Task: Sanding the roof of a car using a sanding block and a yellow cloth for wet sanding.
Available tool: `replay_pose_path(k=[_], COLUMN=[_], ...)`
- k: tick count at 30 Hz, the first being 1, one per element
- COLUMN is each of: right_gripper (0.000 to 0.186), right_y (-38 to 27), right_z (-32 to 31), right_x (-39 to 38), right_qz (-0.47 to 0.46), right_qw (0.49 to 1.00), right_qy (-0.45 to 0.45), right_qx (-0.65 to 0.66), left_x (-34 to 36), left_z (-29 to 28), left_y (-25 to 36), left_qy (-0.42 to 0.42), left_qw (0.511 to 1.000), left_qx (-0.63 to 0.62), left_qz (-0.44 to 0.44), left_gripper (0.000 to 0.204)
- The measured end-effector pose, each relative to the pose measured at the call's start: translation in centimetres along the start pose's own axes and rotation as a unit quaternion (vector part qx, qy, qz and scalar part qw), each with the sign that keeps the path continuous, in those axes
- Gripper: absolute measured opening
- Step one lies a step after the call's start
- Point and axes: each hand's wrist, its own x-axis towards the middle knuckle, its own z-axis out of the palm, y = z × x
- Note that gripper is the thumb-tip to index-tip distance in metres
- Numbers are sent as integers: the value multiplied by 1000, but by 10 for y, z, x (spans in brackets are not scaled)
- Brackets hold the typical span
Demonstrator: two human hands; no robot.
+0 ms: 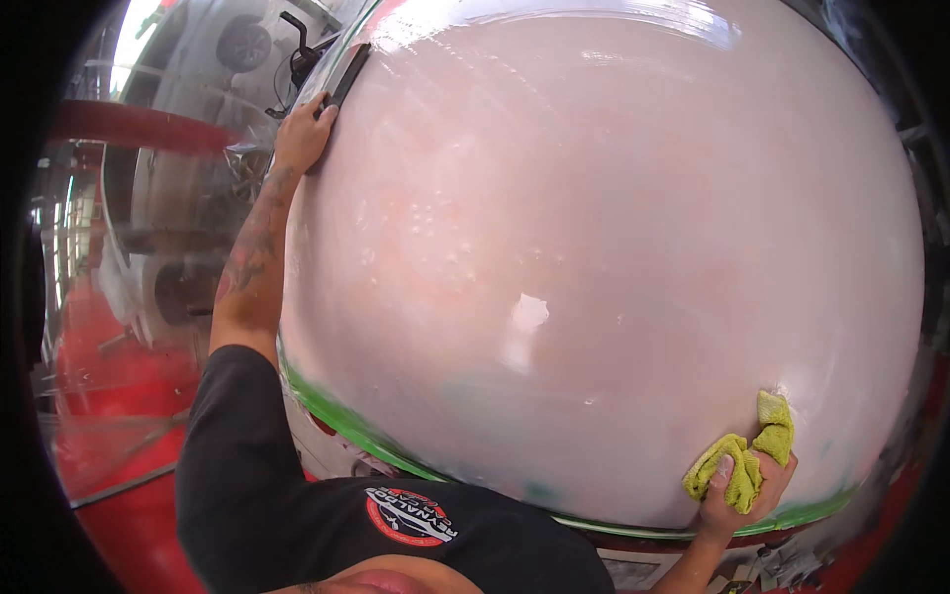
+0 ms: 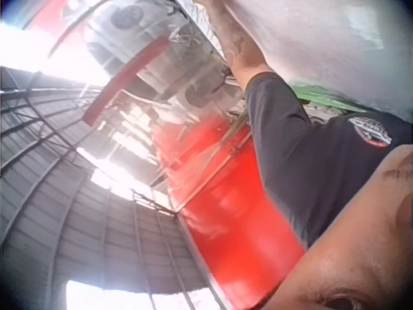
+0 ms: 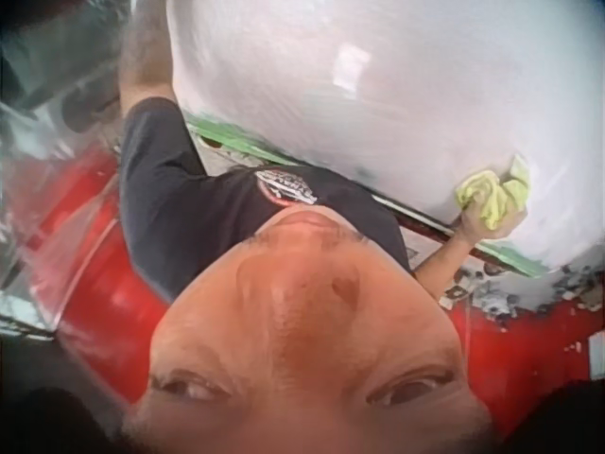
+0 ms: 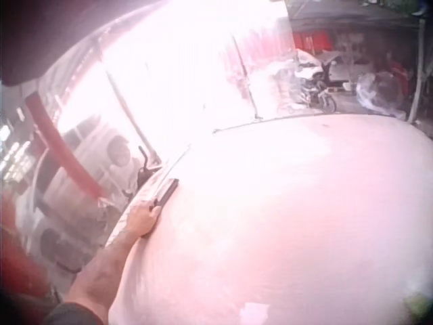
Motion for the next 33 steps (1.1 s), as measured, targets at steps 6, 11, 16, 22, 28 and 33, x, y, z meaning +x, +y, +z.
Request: replay_pose_path(k=[6, 11, 16, 22, 28, 33], right_gripper=[25, 26, 27, 27, 23, 25], right_y=[-4, -3, 0, -3, -4, -1], right_z=[8, 7, 5, 5, 9, 4], right_x=[5, 1, 3, 4, 7, 2], right_qz=[6, 2, -2, -7, -23, -11], right_qw=[1000, 1000, 1000, 1000, 999, 999], right_qy=[0, 19, 24, 8, 11, 24], right_qx=[26, 20, 10, 23, 40, 27], left_x=[2, -200, -229, -3, -98, -311], left_z=[6, -46, -72, -7, -8, -90], left_y=[-8, 58, 52, -15, 9, 61], left_qy=[-33, 42, -6, -27, 44, -25], left_qw=[998, 982, 975, 993, 995, 982], left_qx=[26, -113, -124, -64, -79, -115], left_qz=[-47, 147, 183, -90, 39, 148], left_gripper=[54, 52, 55, 48, 49, 58])
